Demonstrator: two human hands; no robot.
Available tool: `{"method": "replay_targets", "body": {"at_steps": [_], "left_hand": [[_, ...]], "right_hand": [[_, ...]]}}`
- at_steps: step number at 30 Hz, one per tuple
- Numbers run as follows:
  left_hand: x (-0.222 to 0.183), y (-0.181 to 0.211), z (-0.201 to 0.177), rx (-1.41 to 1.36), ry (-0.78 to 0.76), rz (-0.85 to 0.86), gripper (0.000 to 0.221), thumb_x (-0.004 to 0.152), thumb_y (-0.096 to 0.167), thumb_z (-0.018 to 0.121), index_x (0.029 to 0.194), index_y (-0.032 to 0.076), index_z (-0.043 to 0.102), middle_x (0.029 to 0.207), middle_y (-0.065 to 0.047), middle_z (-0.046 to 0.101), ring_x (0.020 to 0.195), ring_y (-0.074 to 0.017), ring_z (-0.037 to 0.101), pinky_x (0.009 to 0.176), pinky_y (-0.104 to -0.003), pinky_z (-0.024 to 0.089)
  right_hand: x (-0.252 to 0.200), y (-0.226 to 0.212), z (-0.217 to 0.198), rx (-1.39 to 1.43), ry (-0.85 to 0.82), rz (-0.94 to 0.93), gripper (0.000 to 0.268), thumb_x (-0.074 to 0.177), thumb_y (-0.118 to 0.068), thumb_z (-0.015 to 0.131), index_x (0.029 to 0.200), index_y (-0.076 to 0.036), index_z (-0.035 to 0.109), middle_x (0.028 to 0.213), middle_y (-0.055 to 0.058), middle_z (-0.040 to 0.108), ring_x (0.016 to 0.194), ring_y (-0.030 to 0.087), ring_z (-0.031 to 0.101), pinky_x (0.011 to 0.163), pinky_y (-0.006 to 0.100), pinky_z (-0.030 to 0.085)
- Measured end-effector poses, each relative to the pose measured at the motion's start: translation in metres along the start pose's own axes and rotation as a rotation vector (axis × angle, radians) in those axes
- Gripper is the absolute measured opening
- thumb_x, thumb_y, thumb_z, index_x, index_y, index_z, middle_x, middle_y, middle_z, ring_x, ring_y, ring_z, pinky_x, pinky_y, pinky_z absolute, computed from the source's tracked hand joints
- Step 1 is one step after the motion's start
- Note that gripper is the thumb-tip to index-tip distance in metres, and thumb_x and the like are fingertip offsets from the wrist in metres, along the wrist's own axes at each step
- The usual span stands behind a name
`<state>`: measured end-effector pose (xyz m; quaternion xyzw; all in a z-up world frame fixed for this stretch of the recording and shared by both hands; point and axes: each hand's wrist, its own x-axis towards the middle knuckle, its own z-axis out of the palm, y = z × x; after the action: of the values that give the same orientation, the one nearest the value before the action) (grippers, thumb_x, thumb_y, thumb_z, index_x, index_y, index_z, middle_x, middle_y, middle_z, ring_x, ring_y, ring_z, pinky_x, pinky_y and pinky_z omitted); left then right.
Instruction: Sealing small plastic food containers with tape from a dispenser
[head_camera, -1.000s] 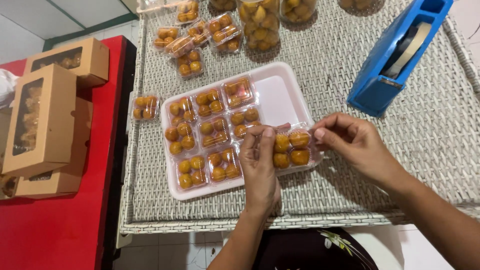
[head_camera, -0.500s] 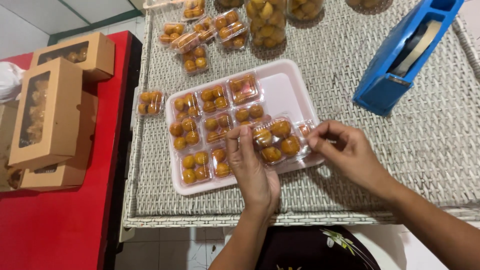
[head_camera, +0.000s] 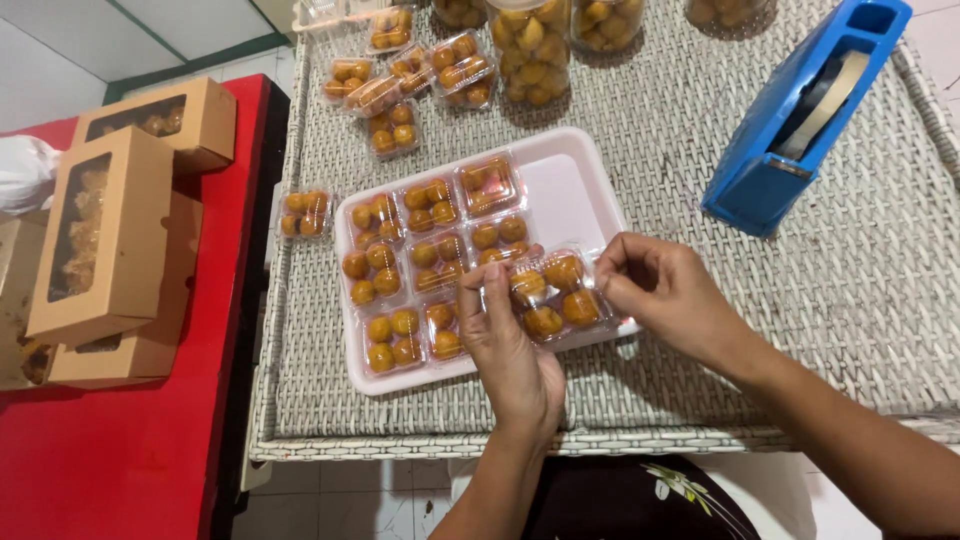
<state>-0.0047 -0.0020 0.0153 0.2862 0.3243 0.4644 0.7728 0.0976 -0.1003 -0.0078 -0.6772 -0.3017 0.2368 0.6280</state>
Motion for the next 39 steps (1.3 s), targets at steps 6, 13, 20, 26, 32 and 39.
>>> {"method": "replay_targets", "body": {"at_steps": [6,13,20,26,32,39], "left_hand": [[0.002,0.000,-0.009,-0.002,0.001,-0.061,0.009,0.101,0.015,0.065,0.092,0.014,0.065,0.084,-0.009,0.075,0.072,-0.0146,0.071,0.063,-0.028,0.062],[0.018,-0.012,-0.037,-0.092,-0.071,-0.203,0.008,0.102,0.022,0.063,0.098,0.015,0.064,0.099,-0.014,0.078,0.090,-0.0221,0.075,0.077,-0.039,0.064],[0.005,0.012,-0.033,-0.178,-0.119,-0.328,0.022,0.104,0.028,0.059,0.109,0.010,0.069,0.109,-0.022,0.077,0.096,-0.0294,0.076,0.080,-0.044,0.064],[0.004,0.015,-0.042,-0.158,-0.123,-0.344,0.015,0.105,0.023,0.056,0.110,0.010,0.061,0.112,-0.018,0.075,0.101,-0.0290,0.073,0.085,-0.043,0.063],[0.003,0.017,-0.055,0.109,-0.253,-0.298,0.009,0.102,0.018,0.056,0.099,0.010,0.054,0.117,-0.015,0.064,0.103,-0.0258,0.063,0.080,-0.036,0.061],[0.007,0.039,-0.063,0.438,-0.590,-0.014,0.012,0.103,0.013,0.055,0.091,0.013,0.055,0.095,-0.004,0.060,0.089,-0.0153,0.059,0.076,-0.026,0.054]], "right_hand": [[-0.017,0.008,-0.007,-0.102,-0.078,0.086,0.006,0.082,-0.005,0.069,0.078,-0.001,0.070,0.058,0.010,0.065,0.061,0.018,0.057,0.059,0.033,0.050],[-0.021,-0.006,-0.008,0.050,-0.043,0.168,0.016,0.091,-0.007,0.066,0.085,0.005,0.073,0.062,0.016,0.068,0.062,0.024,0.062,0.063,0.037,0.054],[-0.010,-0.013,0.003,0.224,0.022,0.153,0.012,0.091,-0.006,0.073,0.088,0.006,0.072,0.066,0.009,0.062,0.061,0.014,0.057,0.059,0.027,0.050],[-0.008,0.004,-0.001,0.320,0.002,0.205,0.012,0.091,-0.006,0.071,0.088,0.005,0.068,0.062,0.010,0.061,0.052,0.015,0.060,0.052,0.027,0.052],[-0.008,0.024,-0.011,0.397,-0.139,0.190,0.015,0.097,-0.016,0.068,0.089,-0.004,0.065,0.073,0.002,0.063,0.063,0.010,0.057,0.059,0.026,0.048],[-0.009,-0.032,-0.009,-0.137,-0.176,0.058,0.021,0.095,-0.017,0.061,0.108,-0.003,0.069,0.106,0.009,0.073,0.098,0.019,0.071,0.086,0.030,0.059]]}}
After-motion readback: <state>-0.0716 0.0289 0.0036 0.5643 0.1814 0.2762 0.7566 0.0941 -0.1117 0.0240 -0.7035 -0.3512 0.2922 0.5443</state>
